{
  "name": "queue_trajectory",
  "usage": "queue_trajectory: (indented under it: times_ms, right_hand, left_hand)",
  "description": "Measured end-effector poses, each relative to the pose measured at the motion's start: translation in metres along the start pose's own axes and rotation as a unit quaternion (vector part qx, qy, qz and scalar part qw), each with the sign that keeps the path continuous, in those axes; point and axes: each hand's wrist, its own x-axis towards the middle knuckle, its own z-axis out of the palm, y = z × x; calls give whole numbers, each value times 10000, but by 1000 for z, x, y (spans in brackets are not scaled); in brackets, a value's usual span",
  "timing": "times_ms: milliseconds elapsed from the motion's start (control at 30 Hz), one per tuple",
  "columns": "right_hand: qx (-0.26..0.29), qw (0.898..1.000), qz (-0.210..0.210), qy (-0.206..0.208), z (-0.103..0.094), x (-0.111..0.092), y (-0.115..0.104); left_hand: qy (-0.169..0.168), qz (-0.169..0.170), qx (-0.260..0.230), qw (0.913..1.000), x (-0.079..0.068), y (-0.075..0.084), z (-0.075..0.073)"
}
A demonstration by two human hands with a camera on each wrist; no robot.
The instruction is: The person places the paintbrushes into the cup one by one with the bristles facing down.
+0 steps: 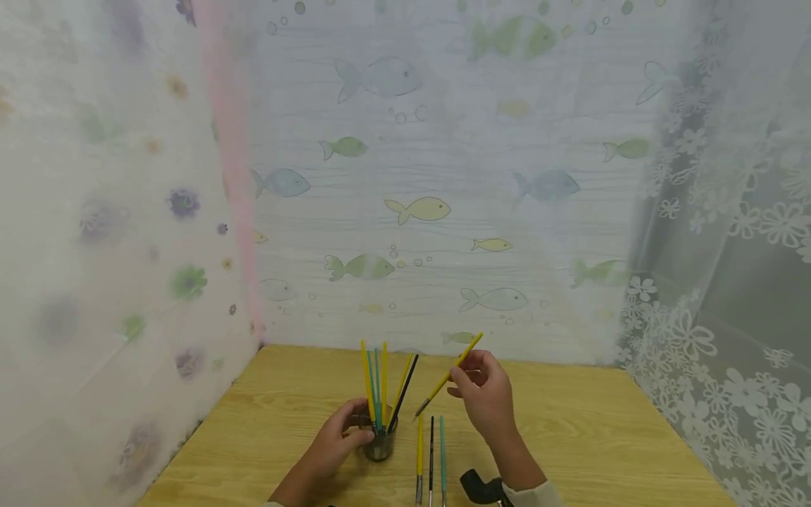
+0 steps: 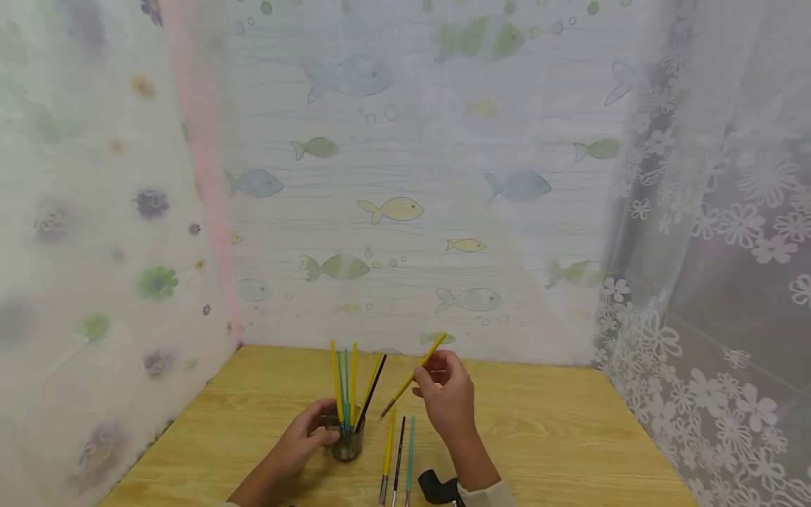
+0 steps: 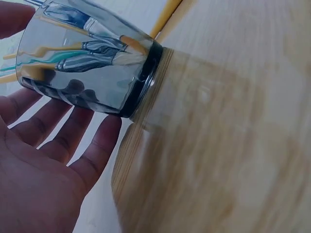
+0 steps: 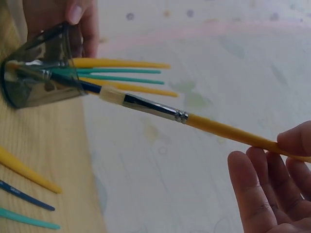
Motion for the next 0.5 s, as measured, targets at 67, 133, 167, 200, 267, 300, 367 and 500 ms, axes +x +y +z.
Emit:
queue_trajectory:
  times_ms: [67, 133, 167, 200, 267, 300, 367, 500]
  right_hand:
    - [67, 10000, -3, 0, 2, -1, 0]
    - [66, 10000, -16, -17, 4, -2, 0]
    - [79, 10000, -14, -33, 5, -2, 1]
    - [68, 10000, -21, -55, 7, -3, 1]
    - [34, 9999, -49, -97, 10, -4, 3]
    - [9, 9999, -72, -132, 11, -5, 4]
    - [-16, 9998, -96, -196, 14, -6, 6]
    - [-87, 9995, -117, -295, 20, -8, 10]
  left_hand:
    - [-52, -27, -19, 10000, 0, -2, 0]
    - [-92, -19, -55, 9999, 0, -4, 0]
    - [-100, -6, -67, 9999, 0, -5, 0]
    - [-116, 17, -69, 9999, 1, -6, 0]
    - [-128, 67, -68, 9999, 1, -8, 0]
    - [-131, 92, -71, 9998, 1, -8, 0]
    - [-131, 116, -35, 9998, 1, -9, 0]
    - [-105, 6, -30, 9999, 0, -8, 0]
